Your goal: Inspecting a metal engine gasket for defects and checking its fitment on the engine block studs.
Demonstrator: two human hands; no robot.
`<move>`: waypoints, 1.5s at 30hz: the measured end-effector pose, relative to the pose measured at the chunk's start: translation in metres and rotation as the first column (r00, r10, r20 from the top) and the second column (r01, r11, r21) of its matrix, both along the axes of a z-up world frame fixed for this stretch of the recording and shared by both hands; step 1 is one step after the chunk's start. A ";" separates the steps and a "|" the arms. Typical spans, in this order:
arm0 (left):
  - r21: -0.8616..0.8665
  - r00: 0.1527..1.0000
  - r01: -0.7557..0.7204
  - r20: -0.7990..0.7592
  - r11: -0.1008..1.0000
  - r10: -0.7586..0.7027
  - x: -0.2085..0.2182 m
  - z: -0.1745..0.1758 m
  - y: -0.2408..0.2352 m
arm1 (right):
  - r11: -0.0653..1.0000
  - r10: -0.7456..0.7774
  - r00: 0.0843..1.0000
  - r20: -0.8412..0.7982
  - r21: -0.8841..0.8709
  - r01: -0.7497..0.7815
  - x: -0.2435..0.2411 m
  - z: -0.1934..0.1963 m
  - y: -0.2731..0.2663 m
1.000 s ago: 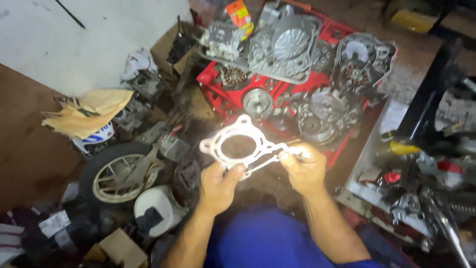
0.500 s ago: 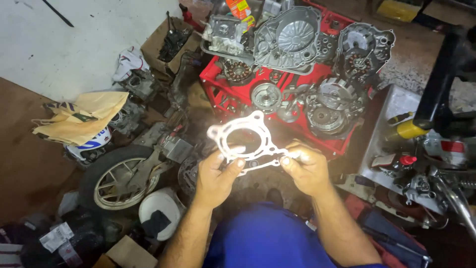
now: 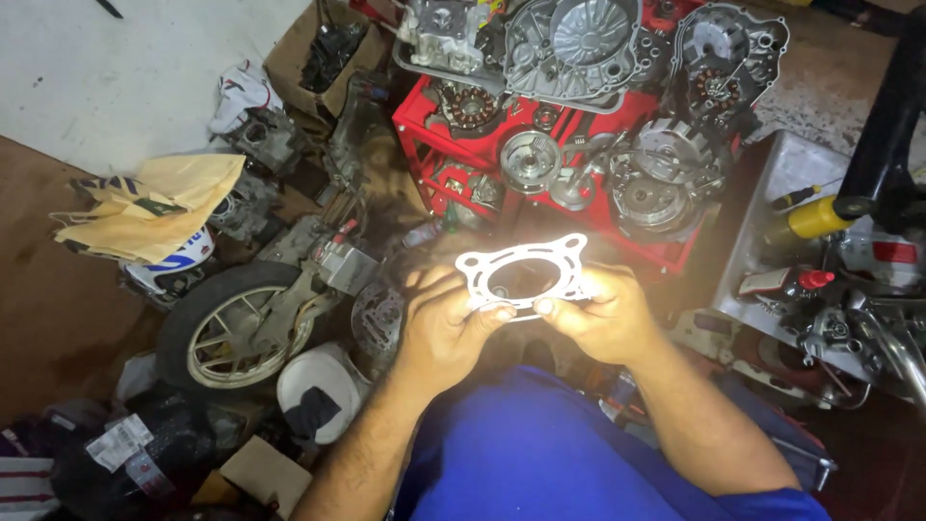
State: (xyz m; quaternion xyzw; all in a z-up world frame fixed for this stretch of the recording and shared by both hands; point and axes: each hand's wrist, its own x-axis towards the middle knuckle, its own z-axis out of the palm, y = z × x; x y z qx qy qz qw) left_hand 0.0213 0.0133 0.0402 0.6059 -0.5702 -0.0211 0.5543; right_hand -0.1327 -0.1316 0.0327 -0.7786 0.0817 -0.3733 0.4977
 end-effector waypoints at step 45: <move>0.361 0.998 0.040 -0.069 0.932 -0.016 -0.057 0.000 -0.062 | 0.928 0.149 0.981 -0.125 0.360 -0.095 -0.063 -0.033 -0.071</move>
